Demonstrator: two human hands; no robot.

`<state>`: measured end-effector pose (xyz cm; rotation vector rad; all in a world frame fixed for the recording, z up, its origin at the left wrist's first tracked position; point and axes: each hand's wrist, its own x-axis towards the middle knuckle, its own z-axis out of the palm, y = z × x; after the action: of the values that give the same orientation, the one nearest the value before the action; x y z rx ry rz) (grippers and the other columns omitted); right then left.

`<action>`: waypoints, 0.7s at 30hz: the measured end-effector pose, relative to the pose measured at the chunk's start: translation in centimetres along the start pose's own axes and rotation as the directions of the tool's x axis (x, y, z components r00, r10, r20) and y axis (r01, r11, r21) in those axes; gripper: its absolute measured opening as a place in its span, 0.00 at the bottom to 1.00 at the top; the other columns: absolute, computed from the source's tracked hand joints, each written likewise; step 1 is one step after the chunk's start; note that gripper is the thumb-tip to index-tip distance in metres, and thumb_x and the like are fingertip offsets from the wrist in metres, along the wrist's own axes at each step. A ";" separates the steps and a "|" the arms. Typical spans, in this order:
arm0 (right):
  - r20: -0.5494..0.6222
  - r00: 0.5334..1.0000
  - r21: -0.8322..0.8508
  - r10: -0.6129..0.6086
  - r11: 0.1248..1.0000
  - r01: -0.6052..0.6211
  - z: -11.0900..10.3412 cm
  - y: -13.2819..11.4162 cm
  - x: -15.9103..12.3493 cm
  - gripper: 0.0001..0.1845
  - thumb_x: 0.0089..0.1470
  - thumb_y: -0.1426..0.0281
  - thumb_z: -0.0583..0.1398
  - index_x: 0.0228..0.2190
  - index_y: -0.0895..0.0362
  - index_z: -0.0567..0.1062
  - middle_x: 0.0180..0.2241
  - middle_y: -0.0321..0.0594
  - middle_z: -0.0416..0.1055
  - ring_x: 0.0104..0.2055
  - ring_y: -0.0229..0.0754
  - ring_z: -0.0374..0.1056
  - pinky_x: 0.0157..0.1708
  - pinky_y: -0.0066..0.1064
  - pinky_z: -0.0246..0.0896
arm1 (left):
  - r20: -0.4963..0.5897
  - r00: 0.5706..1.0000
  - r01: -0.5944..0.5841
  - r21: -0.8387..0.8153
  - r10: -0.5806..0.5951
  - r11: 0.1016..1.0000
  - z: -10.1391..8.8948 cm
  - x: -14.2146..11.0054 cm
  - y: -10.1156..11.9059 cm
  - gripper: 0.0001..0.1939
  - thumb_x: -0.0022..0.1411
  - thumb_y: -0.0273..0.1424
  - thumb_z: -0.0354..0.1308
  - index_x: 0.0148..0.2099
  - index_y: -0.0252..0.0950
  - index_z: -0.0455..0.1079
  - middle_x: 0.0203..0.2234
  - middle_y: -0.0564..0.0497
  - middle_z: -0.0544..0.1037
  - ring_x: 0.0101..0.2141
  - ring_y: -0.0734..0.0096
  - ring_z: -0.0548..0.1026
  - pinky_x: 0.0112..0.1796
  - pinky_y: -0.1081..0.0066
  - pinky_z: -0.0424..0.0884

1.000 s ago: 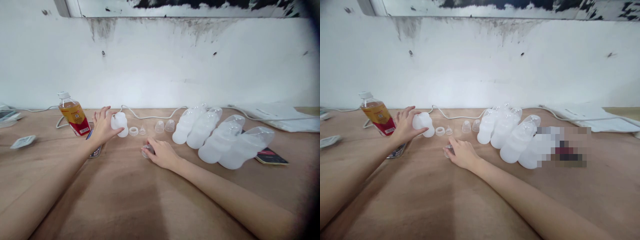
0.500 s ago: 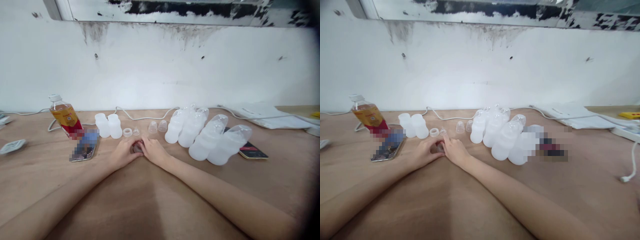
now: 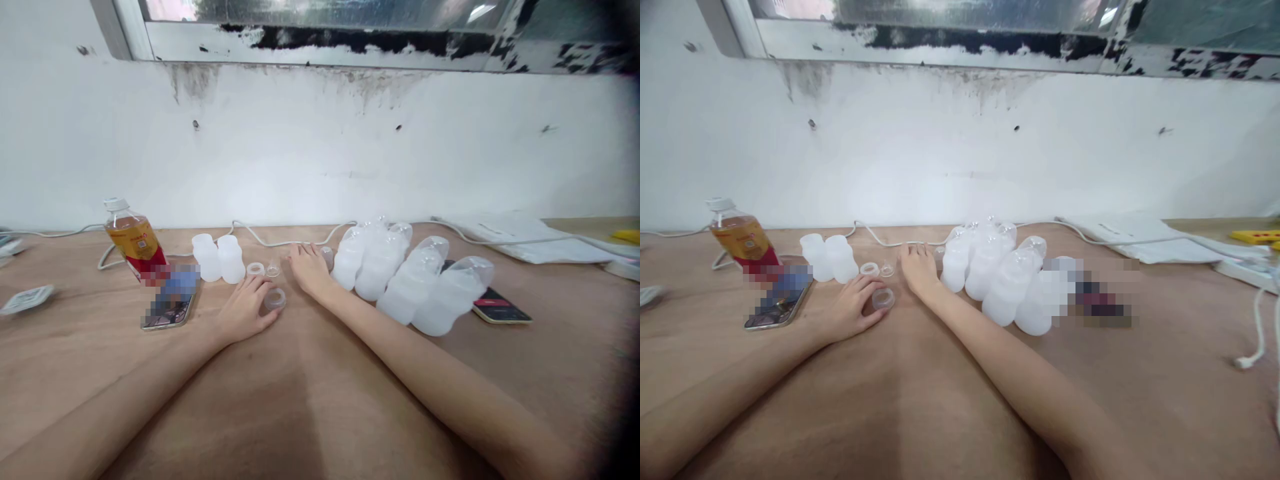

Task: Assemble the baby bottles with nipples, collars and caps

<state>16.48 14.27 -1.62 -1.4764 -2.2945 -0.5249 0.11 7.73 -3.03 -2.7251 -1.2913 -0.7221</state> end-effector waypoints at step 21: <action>-0.030 0.999 0.215 0.044 0.976 -0.037 0.9 -0.8 -0.7 0.14 0.56 0.71 0.48 0.42 0.64 0.64 0.40 0.51 0.67 0.44 0.44 0.61 0.44 0.34 0.51 | -0.002 0.998 0.064 0.145 -0.065 0.987 0.3 0.0 -0.2 0.18 0.56 0.34 0.48 0.48 0.33 0.60 0.49 0.41 0.62 0.51 0.57 0.57 0.49 0.58 0.55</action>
<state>15.97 13.83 -2.83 -1.3951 -2.2110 -0.2788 0.09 7.89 -3.38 -2.5824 -1.3801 -0.6034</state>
